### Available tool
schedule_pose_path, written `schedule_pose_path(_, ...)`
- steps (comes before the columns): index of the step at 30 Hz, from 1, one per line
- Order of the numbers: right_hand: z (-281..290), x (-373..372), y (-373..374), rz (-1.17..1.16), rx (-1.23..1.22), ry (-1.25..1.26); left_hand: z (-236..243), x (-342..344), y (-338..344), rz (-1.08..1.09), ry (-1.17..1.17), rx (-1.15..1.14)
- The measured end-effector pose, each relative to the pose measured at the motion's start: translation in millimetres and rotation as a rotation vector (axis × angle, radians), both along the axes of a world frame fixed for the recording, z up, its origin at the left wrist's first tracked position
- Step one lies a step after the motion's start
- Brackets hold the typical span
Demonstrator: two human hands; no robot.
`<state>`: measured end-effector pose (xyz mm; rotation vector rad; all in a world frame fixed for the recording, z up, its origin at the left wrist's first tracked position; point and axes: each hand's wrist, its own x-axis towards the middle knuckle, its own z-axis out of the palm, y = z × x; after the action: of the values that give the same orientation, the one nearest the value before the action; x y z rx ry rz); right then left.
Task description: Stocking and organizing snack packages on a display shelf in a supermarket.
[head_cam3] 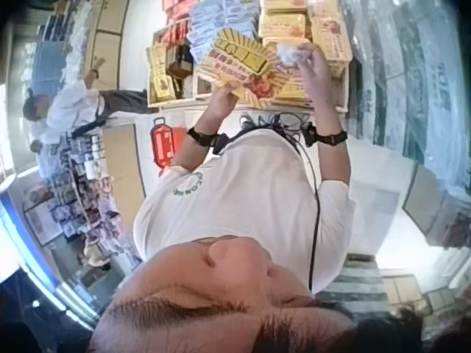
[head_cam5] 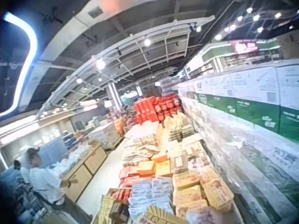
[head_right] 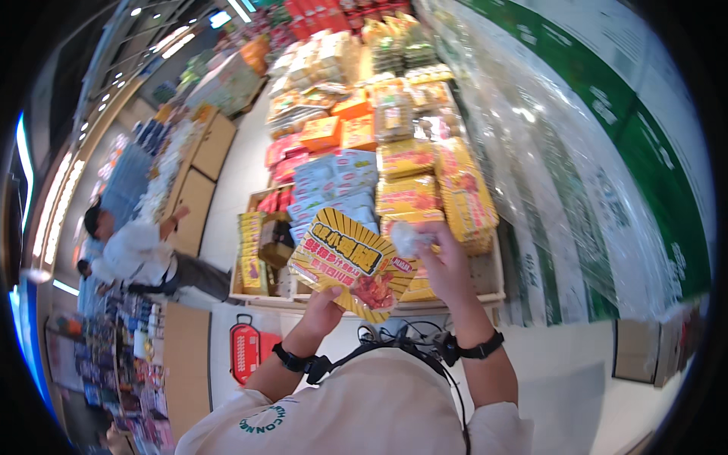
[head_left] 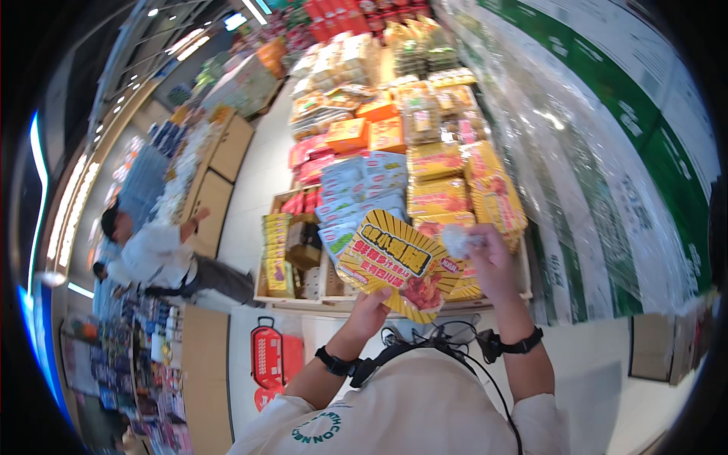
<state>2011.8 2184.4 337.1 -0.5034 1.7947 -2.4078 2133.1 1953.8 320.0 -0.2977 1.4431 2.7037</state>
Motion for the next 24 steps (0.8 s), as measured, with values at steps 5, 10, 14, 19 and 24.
schedule_pose_path(5,29,15,-13,-0.161,0.242,0.351,0,30,-24,0.235,0.059,-0.043)
schedule_pose_path(10,59,36,-50,-0.128,0.281,0.459,23,48,-38,0.236,0.202,-0.025)
schedule_pose_path(14,68,52,-93,-0.202,0.440,0.679,32,63,-64,0.186,0.261,-0.107)
schedule_pose_path(19,77,93,-165,-0.203,0.509,0.803,41,74,-112,0.113,0.224,-0.383)
schedule_pose_path(24,87,119,-221,-0.124,0.608,1.029,16,73,-157,0.123,0.297,-0.089)
